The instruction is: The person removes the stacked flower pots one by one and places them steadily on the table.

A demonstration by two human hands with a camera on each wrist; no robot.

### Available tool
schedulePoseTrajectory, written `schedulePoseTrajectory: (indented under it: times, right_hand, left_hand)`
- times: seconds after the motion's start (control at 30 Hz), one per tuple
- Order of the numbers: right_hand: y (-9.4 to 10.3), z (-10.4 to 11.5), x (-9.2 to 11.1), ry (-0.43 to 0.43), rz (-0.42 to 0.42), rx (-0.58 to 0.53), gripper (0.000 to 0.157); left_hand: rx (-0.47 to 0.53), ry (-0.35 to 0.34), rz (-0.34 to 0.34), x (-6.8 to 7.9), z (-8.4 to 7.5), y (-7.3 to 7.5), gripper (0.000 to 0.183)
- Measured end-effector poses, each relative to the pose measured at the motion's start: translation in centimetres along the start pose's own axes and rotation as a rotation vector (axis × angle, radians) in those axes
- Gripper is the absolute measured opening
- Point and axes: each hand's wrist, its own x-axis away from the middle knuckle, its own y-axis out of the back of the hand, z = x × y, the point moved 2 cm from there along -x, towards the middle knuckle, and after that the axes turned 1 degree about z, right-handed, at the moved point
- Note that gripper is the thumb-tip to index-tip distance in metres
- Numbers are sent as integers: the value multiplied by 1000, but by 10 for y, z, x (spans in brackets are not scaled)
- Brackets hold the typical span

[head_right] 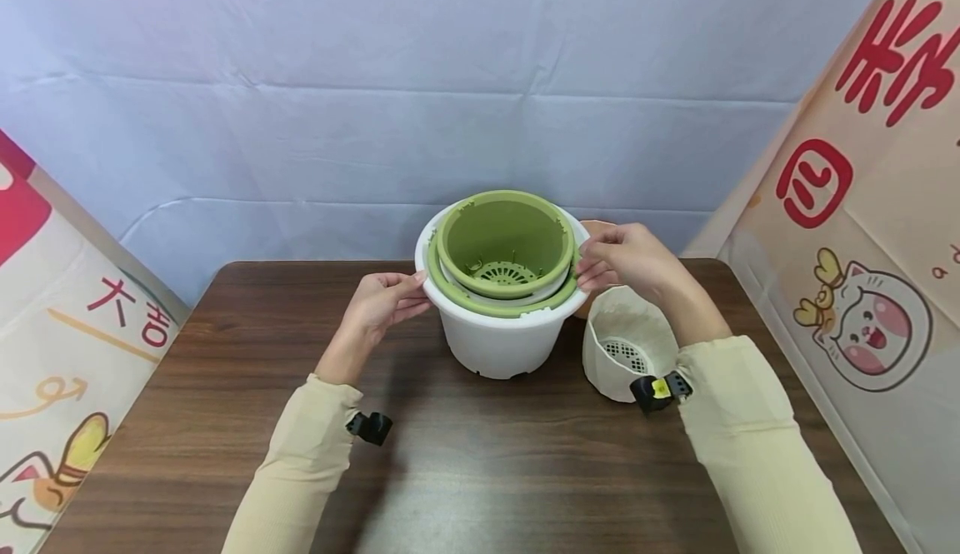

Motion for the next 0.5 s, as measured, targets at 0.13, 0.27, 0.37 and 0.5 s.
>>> schedulePoseTrajectory:
  times: [0.13, 0.27, 0.37, 0.5]
  right_hand:
    - [-1, 0, -3, -14, 14, -28, 27]
    - [-1, 0, -5, -21, 29, -48, 26]
    - [-2, 0, -7, -26, 32, -56, 24]
    - [-3, 1, -10, -28, 24, -60, 21]
  left_hand:
    - [-2, -4, 1, 0, 0, 0, 21]
    - [-3, -5, 1, -1, 1, 0, 21]
    - [-6, -4, 3, -2, 1, 0, 21]
    - [-13, -1, 3, 0, 0, 0, 21]
